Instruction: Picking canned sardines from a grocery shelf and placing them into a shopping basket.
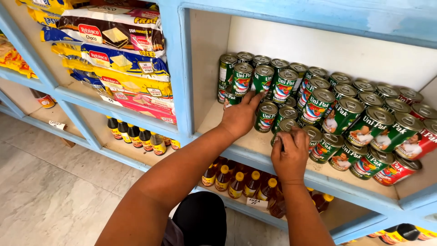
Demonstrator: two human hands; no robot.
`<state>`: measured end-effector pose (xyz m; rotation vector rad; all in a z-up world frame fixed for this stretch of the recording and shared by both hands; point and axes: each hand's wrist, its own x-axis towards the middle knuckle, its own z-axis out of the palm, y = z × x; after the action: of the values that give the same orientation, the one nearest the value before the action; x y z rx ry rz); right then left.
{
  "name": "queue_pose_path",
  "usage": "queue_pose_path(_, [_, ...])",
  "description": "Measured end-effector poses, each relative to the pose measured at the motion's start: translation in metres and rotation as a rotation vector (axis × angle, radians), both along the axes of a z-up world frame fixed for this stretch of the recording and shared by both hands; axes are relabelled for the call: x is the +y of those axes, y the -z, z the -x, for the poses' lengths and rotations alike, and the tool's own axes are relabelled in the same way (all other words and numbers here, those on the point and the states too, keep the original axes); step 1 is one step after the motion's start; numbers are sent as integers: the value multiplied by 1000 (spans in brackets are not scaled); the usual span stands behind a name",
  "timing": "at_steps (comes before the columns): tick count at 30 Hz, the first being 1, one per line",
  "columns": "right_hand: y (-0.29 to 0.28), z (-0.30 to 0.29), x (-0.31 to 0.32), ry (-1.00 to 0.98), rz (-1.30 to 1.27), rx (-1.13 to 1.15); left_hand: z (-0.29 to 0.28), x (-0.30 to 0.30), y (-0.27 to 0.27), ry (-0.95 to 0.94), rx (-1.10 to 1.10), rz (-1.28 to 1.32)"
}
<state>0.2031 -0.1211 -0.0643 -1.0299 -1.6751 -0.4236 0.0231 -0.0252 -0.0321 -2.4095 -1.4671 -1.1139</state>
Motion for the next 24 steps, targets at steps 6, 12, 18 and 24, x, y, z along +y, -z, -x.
queue_pose_path(6, [-1,0,-2,-3,12,10,-3,-16,-4,0,-55,45])
queue_pose_path(12, [9,-4,-3,48,-59,86,-6,-26,14,66,-150,-43])
queue_pose_path(18, [13,0,-4,146,-57,231,-16,-45,29,209,-173,-63])
queue_pose_path(24, [11,3,-7,253,-33,110,-21,-55,26,281,-200,69])
